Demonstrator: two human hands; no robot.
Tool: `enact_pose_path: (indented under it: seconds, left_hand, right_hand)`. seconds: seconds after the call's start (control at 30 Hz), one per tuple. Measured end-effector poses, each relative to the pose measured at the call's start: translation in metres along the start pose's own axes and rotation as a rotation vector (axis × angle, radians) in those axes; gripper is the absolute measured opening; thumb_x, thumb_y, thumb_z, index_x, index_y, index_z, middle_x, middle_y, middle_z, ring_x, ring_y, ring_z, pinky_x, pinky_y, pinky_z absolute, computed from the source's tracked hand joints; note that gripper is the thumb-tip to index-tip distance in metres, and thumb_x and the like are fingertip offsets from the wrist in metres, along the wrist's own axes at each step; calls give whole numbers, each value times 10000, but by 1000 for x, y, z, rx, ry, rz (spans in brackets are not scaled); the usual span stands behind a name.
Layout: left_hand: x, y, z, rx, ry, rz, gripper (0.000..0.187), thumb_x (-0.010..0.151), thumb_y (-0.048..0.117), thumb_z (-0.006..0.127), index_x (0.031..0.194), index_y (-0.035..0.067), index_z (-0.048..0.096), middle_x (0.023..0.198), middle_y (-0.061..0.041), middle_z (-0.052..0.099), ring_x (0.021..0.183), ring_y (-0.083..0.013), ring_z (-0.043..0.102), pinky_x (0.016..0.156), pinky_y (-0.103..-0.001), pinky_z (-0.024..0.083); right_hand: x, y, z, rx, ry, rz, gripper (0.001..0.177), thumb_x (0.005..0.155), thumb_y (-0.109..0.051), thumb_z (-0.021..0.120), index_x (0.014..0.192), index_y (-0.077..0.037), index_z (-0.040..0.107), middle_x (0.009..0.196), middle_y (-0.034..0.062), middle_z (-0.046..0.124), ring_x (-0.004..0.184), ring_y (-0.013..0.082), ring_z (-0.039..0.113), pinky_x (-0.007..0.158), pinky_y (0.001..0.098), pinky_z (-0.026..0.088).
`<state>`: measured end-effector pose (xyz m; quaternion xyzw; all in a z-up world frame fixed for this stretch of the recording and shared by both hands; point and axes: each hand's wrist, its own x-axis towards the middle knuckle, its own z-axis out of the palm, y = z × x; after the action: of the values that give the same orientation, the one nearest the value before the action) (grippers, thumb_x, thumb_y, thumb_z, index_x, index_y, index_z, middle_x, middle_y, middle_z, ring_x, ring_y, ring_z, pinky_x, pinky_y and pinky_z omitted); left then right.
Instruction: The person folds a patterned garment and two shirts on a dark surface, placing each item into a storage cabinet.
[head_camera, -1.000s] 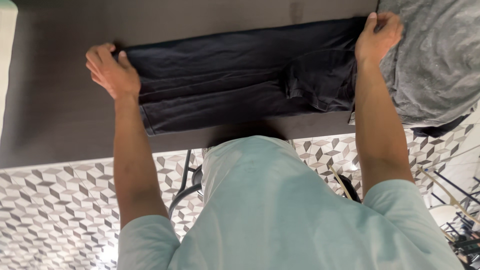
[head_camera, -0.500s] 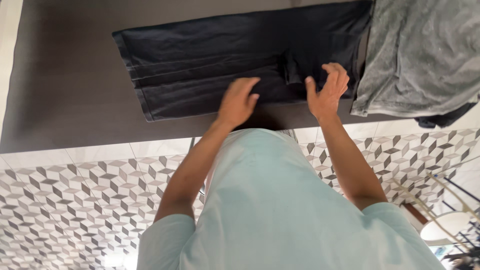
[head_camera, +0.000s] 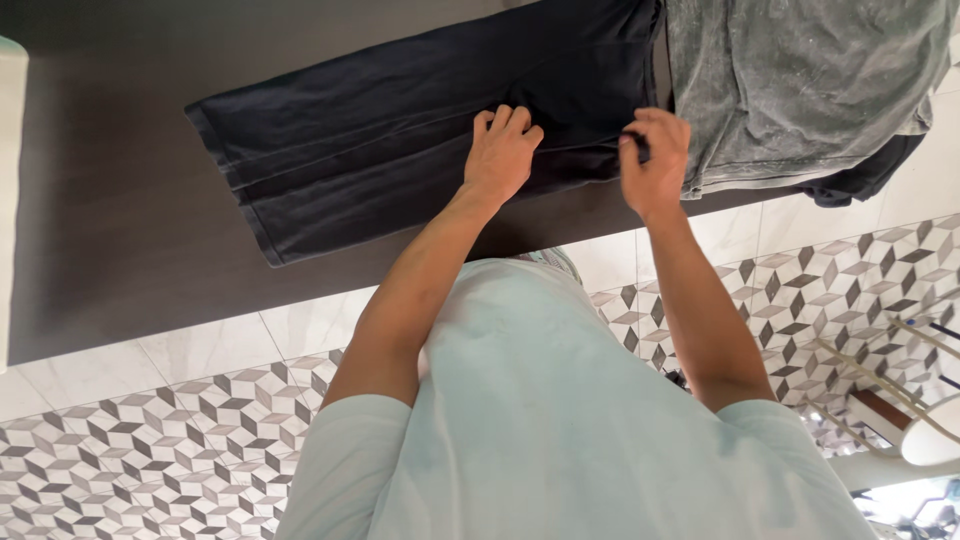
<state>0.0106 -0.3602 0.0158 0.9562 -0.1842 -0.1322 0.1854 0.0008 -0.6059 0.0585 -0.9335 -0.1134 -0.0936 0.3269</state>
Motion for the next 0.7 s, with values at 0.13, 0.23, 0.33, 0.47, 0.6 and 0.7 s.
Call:
enact_pose_path:
  seconds: [0.13, 0.23, 0.33, 0.47, 0.6, 0.7]
  left_hand:
    - [7, 9, -27, -189, 78, 4, 536, 803, 344, 784, 1254, 101, 625, 1251, -104, 549, 1246, -317, 451, 1070, -608, 280]
    - [19, 14, -33, -153, 118, -63, 572, 762, 327, 775, 1264, 98, 623, 1269, -110, 545, 1258, -316, 449, 1067, -627, 280]
    - [26, 4, -27, -166, 170, -104, 286, 925, 164, 689, 1208, 156, 655, 1239, -52, 588, 1233, -257, 496, 1105, -554, 351]
    - [38, -22, -26, -480, 116, -253, 102, 1045, 167, 607, 1131, 133, 651, 1053, -40, 701, 1049, -241, 651, 989, -445, 499]
    - [50, -41, -24, -793, 183, -549, 169, 1023, 136, 581, 1176, 68, 560, 892, -53, 742, 866, -280, 712, 808, -444, 544]
    - [47, -49, -20, -744, 194, -584, 297, 1014, 113, 578, 1296, 70, 494, 974, -63, 731, 964, -258, 702, 882, -410, 541]
  right_hand:
    - [34, 0, -2, 201, 12, 38, 74, 1039, -13, 636, 1110, -24, 619, 1034, 122, 687, 931, 242, 627, 823, 361, 503]
    - [58, 6, 8, 236, -44, 188, 69, 1102, -73, 615, 1125, -17, 583, 815, 83, 609, 698, 157, 542, 659, 308, 440]
    - [79, 16, 22, 220, -37, 154, 72, 1139, -81, 584, 1162, -21, 551, 814, 85, 585, 694, 144, 528, 662, 300, 443]
    - [100, 31, 38, 149, 2, 120, 57, 1153, -67, 564, 1191, -29, 545, 872, 95, 626, 727, 205, 589, 695, 341, 494]
    - [117, 39, 52, 95, -67, 140, 140, 1138, -77, 601, 1256, -36, 538, 1033, 108, 706, 897, 269, 710, 812, 390, 557]
    - [118, 36, 55, -102, -136, 276, 359, 1063, -105, 658, 1384, -51, 507, 1149, 168, 620, 1047, 332, 627, 938, 444, 519]
